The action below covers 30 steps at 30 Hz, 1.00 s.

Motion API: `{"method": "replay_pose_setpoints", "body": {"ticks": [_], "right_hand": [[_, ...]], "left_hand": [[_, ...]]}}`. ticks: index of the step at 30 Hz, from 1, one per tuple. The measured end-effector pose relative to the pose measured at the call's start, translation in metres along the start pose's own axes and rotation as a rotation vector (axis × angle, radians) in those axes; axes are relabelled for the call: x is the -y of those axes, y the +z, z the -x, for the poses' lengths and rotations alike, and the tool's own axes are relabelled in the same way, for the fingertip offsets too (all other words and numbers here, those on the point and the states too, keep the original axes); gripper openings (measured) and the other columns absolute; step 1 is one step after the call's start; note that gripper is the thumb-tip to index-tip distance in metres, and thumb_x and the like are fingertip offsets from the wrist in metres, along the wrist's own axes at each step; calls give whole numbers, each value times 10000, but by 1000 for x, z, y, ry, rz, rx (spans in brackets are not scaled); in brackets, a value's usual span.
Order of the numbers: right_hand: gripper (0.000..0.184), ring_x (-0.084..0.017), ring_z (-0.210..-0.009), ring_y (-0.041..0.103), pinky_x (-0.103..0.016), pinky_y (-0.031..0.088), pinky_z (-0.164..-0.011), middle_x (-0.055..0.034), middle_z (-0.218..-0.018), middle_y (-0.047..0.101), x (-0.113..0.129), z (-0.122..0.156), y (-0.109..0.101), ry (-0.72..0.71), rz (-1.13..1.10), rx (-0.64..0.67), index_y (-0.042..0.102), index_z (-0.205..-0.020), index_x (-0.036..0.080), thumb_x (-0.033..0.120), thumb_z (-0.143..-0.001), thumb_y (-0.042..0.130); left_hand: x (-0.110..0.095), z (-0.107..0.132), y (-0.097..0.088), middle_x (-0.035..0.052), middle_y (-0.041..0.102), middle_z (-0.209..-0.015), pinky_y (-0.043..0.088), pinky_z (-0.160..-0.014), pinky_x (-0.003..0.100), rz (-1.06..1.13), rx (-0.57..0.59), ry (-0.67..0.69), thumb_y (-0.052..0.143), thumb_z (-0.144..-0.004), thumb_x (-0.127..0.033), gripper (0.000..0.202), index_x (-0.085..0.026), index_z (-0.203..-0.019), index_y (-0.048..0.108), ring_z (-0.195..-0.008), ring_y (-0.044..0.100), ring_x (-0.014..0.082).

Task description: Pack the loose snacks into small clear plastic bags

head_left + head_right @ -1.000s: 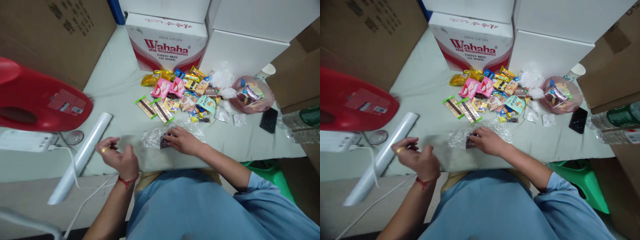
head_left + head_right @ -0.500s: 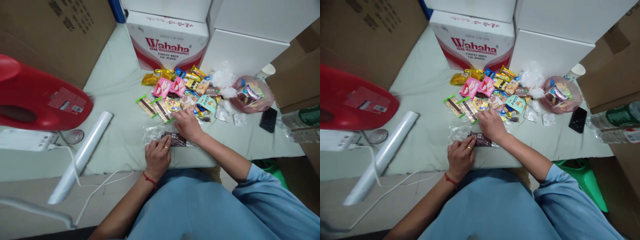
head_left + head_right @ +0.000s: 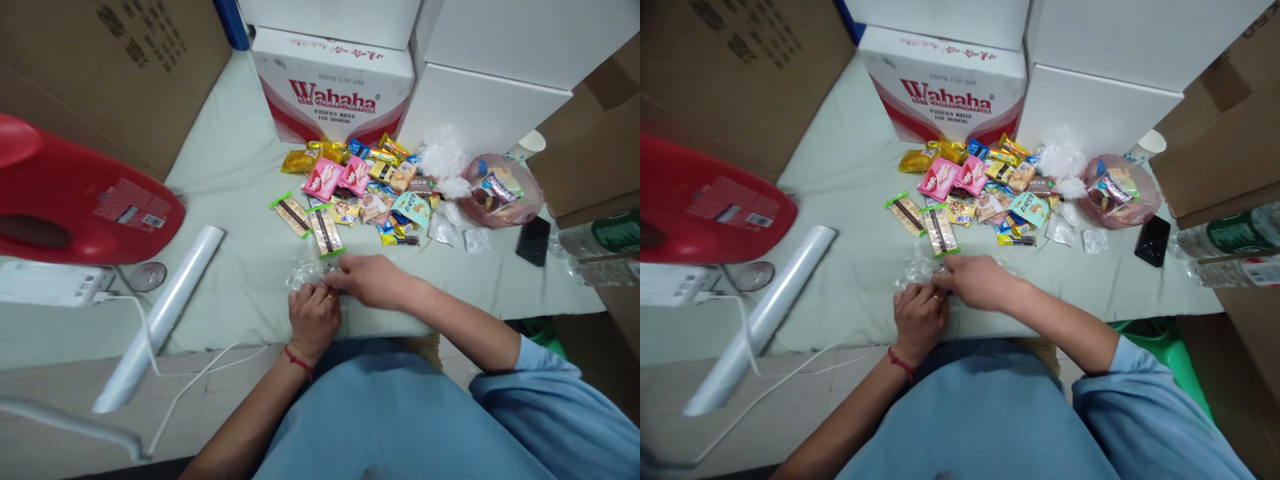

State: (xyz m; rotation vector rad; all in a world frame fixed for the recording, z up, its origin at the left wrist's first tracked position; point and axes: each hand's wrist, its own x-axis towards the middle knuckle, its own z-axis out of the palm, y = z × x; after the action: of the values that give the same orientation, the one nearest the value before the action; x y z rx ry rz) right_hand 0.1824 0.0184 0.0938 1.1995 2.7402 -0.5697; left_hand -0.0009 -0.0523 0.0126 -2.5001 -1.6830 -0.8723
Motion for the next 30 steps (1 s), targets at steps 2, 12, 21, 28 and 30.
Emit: {"method": "replay_pose_setpoints", "body": {"ticks": [2,12,21,28,30], "right_hand": [[474,-211,-890,618,-285,389,-671,-96,-1200,662,10,17,14,-11,20,23,518,-1556,300,236,-1091,455],[578,-240,-1030,593,-304,484,-733,-119,-1232,621,15,25,47,26,42,-58,506,-1589,316,133,-1042,528],[454,-230,-1023,586,-309,506,-806,-108,-1177,633,15,22,47,38,-53,-72,624,-1468,284,141,-1047,533],[424,-270,-1282,572,-439,507,-1082,-173,-1414,602,3,50,43,-99,-370,-166,608,-1449,159,205,-1028,586],[434,-251,-1324,569,-437,504,-1112,-152,-1452,593,-2,65,49,-45,-463,-314,594,-1454,193,178,-1023,548]], "left_hand": [[9,3,1,70,814,-951,424,-772,411,177,15,-53,603,-923,-136,230,-226,-997,801,-843,663,249],[54,-1,1,191,595,-1490,347,-1237,563,259,-210,-694,446,-1036,-430,447,-159,-1340,631,-1451,490,327],[10,-14,-8,25,694,-950,566,-910,340,525,-131,-569,645,-925,-325,135,-228,-865,573,-952,684,188],[-21,-1,-8,160,687,-1430,453,-1076,475,432,78,-14,546,-933,-230,519,-184,-1449,517,-1309,645,290],[-19,4,-3,167,675,-1469,397,-1098,517,303,114,86,573,-923,-229,530,-188,-1451,543,-1312,641,321]]}}
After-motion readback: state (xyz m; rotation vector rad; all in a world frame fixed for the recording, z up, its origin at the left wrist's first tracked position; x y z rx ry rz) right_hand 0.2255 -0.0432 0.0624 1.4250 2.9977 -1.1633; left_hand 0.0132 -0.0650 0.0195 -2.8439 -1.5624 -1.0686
